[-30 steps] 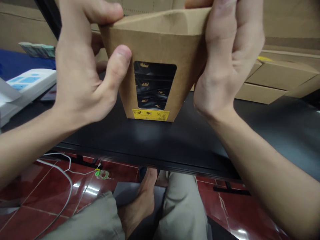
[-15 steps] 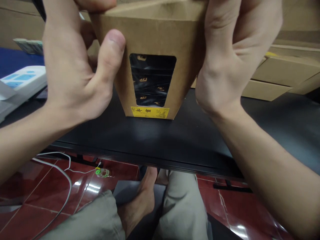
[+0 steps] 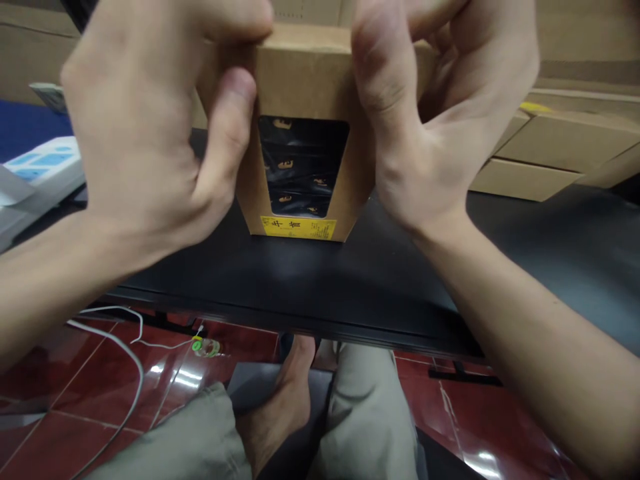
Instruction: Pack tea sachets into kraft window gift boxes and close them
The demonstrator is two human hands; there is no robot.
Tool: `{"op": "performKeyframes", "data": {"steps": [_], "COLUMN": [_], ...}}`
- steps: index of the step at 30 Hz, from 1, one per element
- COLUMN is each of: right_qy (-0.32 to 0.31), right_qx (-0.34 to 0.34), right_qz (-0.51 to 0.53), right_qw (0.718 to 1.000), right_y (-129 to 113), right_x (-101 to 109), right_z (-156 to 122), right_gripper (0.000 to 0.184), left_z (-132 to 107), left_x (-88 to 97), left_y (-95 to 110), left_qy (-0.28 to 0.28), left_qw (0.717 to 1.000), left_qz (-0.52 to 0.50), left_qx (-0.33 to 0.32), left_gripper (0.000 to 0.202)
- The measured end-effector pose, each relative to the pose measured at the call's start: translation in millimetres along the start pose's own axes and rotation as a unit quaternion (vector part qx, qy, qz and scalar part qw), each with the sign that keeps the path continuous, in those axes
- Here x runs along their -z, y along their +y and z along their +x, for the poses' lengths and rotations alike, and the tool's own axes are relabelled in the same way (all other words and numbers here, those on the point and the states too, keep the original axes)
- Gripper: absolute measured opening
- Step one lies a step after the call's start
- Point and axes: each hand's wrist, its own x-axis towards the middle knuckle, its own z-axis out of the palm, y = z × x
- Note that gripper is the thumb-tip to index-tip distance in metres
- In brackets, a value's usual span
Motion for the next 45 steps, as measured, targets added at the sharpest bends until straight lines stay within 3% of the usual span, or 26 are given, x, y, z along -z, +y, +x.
{"op": "performKeyframes", "data": {"steps": [2, 3, 5, 9, 13, 15, 17, 20, 24, 27, 30, 35, 39, 45], "right_qy": [-0.006, -0.006, -0.009, -0.046, -0.103, -0.128, -0.132, -0.099, -0.055, -0.093, -0.207, -0.329, -0.365, -0.358], "right_qx": [0.017, 0.022, 0.030, 0.061, 0.005, -0.030, -0.054, -0.087, -0.189, -0.264, -0.303, -0.250, -0.237, -0.237], "right_qz": [-0.006, -0.009, -0.020, -0.049, -0.092, -0.125, -0.160, -0.219, -0.293, -0.326, -0.326, -0.306, -0.258, -0.252], "right_qw": [1.000, 1.000, 0.999, 0.996, 0.990, 0.983, 0.977, 0.967, 0.936, 0.903, 0.871, 0.858, 0.862, 0.867], "right_y": [0, 1, 3, 12, 18, 21, 26, 37, 48, 51, 52, 61, 74, 84], "right_x": [1, 2, 4, 7, 9, 11, 12, 14, 21, 33, 50, 75, 83, 88], "right_z": [-2, -3, -4, -6, -6, -5, -2, 4, 4, -4, -17, -30, -34, -35], "right_gripper": [0.020, 0.018, 0.017, 0.022, 0.026, 0.033, 0.036, 0.041, 0.050, 0.051, 0.050, 0.057, 0.067, 0.048], "left_z": [4, 5, 5, 2, 3, -2, -12, -29, -36, -31, -25, -9, 15, 49], "left_x": [1.5, 1.7, 0.8, -2.3, -7.9, -15.6, -26.7, -42.4, -49.1, -49.3, -53.0, -69.4, -91.2, -129.6], "left_y": [3, 5, 11, 16, 6, 0, -4, -2, 12, 23, 21, -7, -28, -36], "left_qy": [-0.022, -0.018, 0.001, 0.045, 0.056, 0.057, 0.064, 0.009, -0.089, -0.136, -0.143, -0.121, -0.097, -0.091], "left_qw": [0.993, 0.993, 0.997, 0.995, 0.998, 0.998, 0.993, 0.978, 0.975, 0.968, 0.968, 0.972, 0.971, 0.968], "left_qz": [0.072, 0.071, 0.058, 0.073, 0.014, -0.019, -0.081, -0.125, -0.093, -0.078, -0.052, -0.053, -0.030, -0.017], "left_qx": [-0.088, -0.091, -0.052, -0.044, -0.037, 0.004, 0.066, 0.166, 0.180, 0.195, 0.199, 0.192, 0.217, 0.233], "left_gripper": [0.056, 0.055, 0.050, 0.043, 0.040, 0.050, 0.072, 0.081, 0.069, 0.064, 0.058, 0.041, 0.040, 0.034]}}
